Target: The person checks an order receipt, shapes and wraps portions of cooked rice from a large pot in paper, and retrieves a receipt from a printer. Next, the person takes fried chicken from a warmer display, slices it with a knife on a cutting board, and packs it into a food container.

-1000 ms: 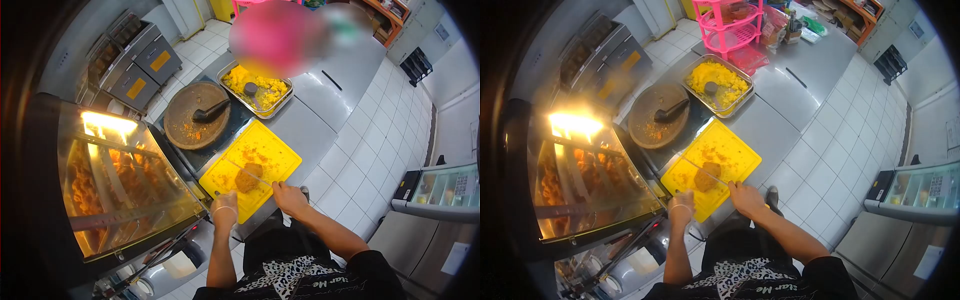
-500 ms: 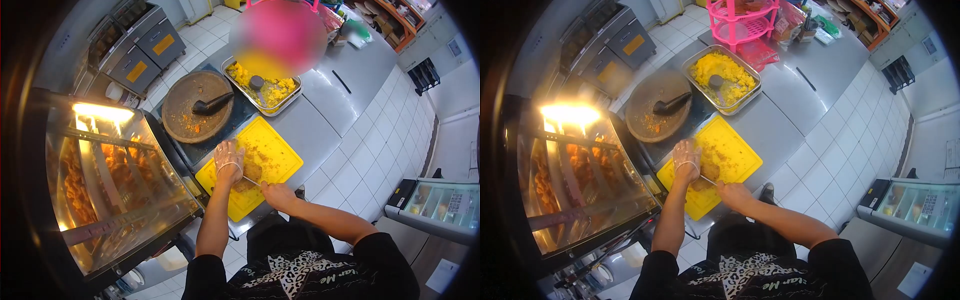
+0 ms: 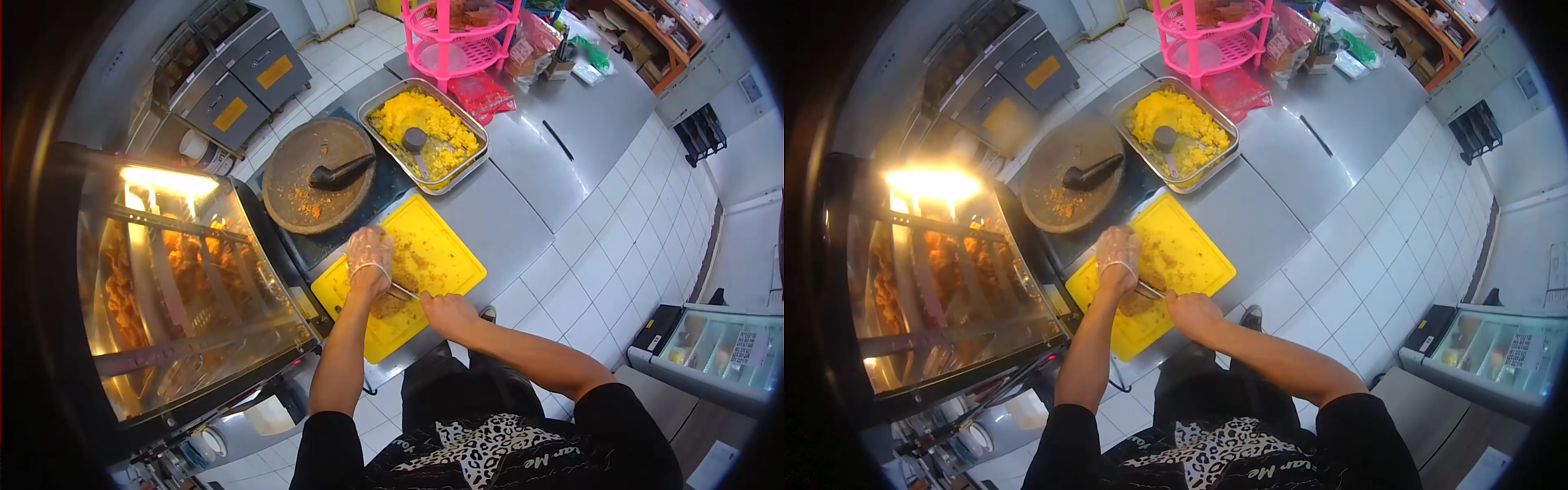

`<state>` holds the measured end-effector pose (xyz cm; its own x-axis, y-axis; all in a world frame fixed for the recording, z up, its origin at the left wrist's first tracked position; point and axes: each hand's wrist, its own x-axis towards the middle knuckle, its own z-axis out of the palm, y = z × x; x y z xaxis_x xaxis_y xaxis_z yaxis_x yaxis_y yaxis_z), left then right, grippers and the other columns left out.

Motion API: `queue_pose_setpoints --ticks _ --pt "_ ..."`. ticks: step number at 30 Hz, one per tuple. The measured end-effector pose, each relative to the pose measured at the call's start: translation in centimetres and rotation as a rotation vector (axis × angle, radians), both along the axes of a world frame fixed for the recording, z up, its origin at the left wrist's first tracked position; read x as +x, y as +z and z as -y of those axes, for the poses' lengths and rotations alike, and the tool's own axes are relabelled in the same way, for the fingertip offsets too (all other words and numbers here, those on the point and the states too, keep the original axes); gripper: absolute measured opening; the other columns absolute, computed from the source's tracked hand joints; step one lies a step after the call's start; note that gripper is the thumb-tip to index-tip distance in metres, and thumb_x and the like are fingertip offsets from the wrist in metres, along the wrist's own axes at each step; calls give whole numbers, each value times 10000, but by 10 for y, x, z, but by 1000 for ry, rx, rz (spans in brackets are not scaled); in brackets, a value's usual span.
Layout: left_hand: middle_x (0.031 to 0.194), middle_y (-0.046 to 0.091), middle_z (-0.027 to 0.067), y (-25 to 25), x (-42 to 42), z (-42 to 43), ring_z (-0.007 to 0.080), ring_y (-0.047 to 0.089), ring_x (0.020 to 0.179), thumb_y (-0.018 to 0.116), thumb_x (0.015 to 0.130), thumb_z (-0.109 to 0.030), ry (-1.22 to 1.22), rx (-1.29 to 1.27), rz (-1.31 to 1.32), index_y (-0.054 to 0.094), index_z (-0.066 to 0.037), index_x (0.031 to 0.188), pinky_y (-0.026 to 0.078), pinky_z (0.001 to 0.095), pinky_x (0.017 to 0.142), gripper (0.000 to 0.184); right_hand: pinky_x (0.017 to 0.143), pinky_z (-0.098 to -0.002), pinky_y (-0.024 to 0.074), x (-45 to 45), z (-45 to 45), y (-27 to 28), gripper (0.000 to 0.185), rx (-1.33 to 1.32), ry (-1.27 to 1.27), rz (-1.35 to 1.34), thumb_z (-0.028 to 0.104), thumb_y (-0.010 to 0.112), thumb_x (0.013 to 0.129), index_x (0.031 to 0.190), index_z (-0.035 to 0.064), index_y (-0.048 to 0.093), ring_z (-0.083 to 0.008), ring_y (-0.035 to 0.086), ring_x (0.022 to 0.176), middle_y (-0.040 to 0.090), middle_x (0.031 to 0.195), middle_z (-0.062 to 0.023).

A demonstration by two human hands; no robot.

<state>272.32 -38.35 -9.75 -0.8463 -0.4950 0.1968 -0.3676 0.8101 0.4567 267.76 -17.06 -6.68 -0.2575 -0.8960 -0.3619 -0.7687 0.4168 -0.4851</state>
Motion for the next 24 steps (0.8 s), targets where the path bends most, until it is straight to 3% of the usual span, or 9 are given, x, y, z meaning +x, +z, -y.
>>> queue_pose_setpoints --ticks 4,9,16,19,24 --pt "1028 590 181 15 -8 -7 391 557 1008 628 911 -181 20 -71 5 592 -42 1058 445 492 898 205 625 -507 566 -3 -8 -12 155 -66 -20 -25 70 525 868 998 -13 511 -413 703 691 687 739 -219" --pt "1023 593 177 41 -18 -11 385 559 1004 623 919 -177 2 -34 -68 594 -52 1059 452 492 878 190 612 -470 582 -15 -12 29 131 -72 -22 -53 81 558 870 971 2 533 -366 720 680 698 736 -207" --pt "1014 601 175 -4 -22 3 388 563 1010 615 933 -175 30 65 -33 601 -47 1033 460 480 892 164 617 -463 582 -32 6 10 125 -4 33 -77 83 554 877 969 2 533 -367 723 692 704 739 -198" --pt "1029 604 180 -1 -26 0 390 565 1022 616 932 -173 55 -11 68 604 -34 1040 457 483 902 177 616 -467 578 -35 3 -2 133 3 34 -62 89 541 886 981 -4 531 -375 721 698 706 746 -198" --pt "1021 599 190 16 -22 -9 393 557 1012 601 925 -165 34 -41 -25 605 -29 1025 446 493 887 169 621 -477 573 -35 -4 -9 147 -32 58 -93 84 523 888 997 -14 526 -390 715 691 696 734 -211"
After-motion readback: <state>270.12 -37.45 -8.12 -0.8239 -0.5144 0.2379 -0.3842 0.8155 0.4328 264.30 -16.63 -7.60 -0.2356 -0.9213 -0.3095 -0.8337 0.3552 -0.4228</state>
